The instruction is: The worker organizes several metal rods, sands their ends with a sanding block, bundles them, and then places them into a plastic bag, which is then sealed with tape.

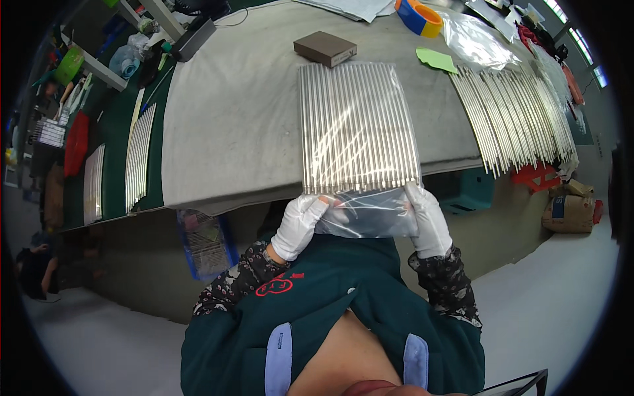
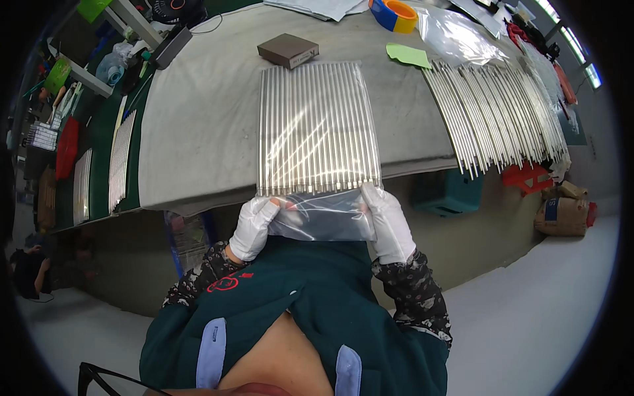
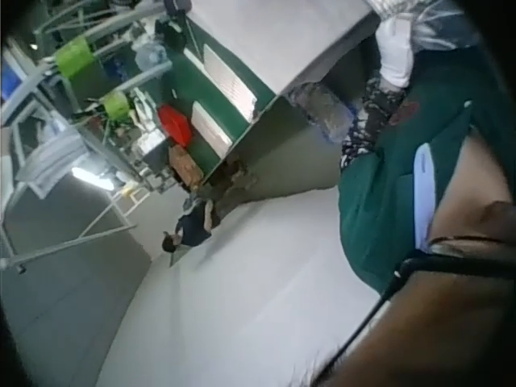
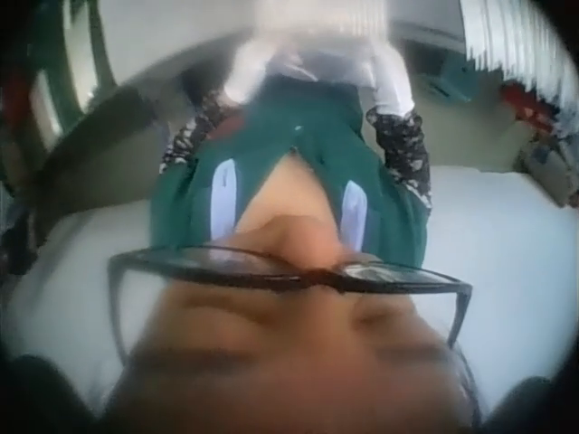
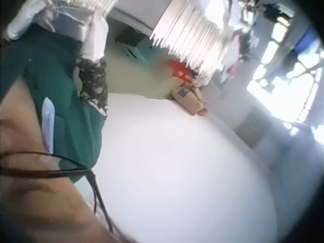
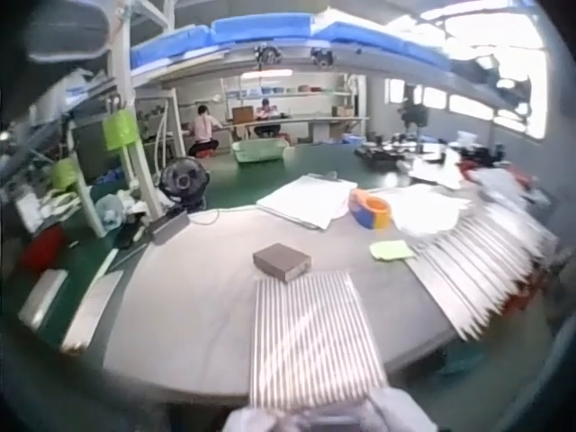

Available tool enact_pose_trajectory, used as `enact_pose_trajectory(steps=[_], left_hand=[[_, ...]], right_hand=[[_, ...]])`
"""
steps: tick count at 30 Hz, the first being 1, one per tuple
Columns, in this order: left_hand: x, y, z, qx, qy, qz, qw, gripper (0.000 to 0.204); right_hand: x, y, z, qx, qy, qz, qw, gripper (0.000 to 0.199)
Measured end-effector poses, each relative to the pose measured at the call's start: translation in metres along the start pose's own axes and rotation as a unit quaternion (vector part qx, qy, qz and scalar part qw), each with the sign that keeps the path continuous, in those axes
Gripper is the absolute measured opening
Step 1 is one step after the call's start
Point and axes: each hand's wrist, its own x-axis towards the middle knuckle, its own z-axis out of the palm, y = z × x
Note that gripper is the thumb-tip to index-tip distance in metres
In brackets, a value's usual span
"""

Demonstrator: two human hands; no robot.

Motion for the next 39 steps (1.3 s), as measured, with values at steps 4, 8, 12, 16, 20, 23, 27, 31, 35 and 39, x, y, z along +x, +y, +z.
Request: enact_pose_trajectory(steps=[4, 8, 12, 16, 20, 23, 27, 31, 35, 39], left_hand=[[-0.014, 0.009, -0.012, 0.017, -0.041, -0.096, 0.994, 0.024], [-0.030, 0.008, -0.014, 0.012, -0.045, -0.150, 0.988, 0.023], [-0.043, 0.006, -0.020, 0.018, -0.106, -0.118, 0.987, 0.032], [-0.043, 0.010, -0.018, -0.001, -0.126, -0.110, 0.986, 0.032], [-0.043, 0.019, -0.017, -0.020, -0.146, -0.085, 0.985, 0.034], [-0.037, 0.025, -0.017, -0.038, -0.156, -0.089, 0.983, 0.036], [-0.039, 0.027, -0.017, -0.053, -0.170, -0.083, 0.981, 0.032], [-0.043, 0.025, -0.019, -0.039, -0.148, -0.081, 0.985, 0.031], [-0.047, 0.022, -0.031, -0.028, -0.168, -0.080, 0.982, 0.028], [-0.062, 0.016, -0.038, -0.068, -0.191, -0.050, 0.978, 0.028]], right_hand=[[-0.014, -0.011, 0.018, 0.032, 0.153, 0.043, 0.987, 0.026], [-0.029, 0.007, -0.033, -0.040, -0.048, 0.015, 0.998, 0.021], [-0.037, 0.011, -0.047, -0.103, -0.115, 0.055, 0.986, 0.021], [-0.011, 0.048, -0.046, -0.490, -0.227, -0.129, 0.832, 0.020], [0.014, 0.015, 0.031, -0.422, -0.282, -0.234, 0.829, 0.029], [0.027, 0.011, 0.037, -0.399, -0.289, -0.141, 0.859, 0.033], [0.020, 0.047, 0.029, -0.365, -0.328, -0.288, 0.823, 0.038], [0.044, 0.021, 0.048, -0.501, -0.378, -0.333, 0.703, 0.037], [0.032, 0.042, 0.054, -0.467, -0.349, -0.158, 0.797, 0.025], [0.030, 0.029, 0.076, -0.419, -0.437, -0.122, 0.787, 0.030]])
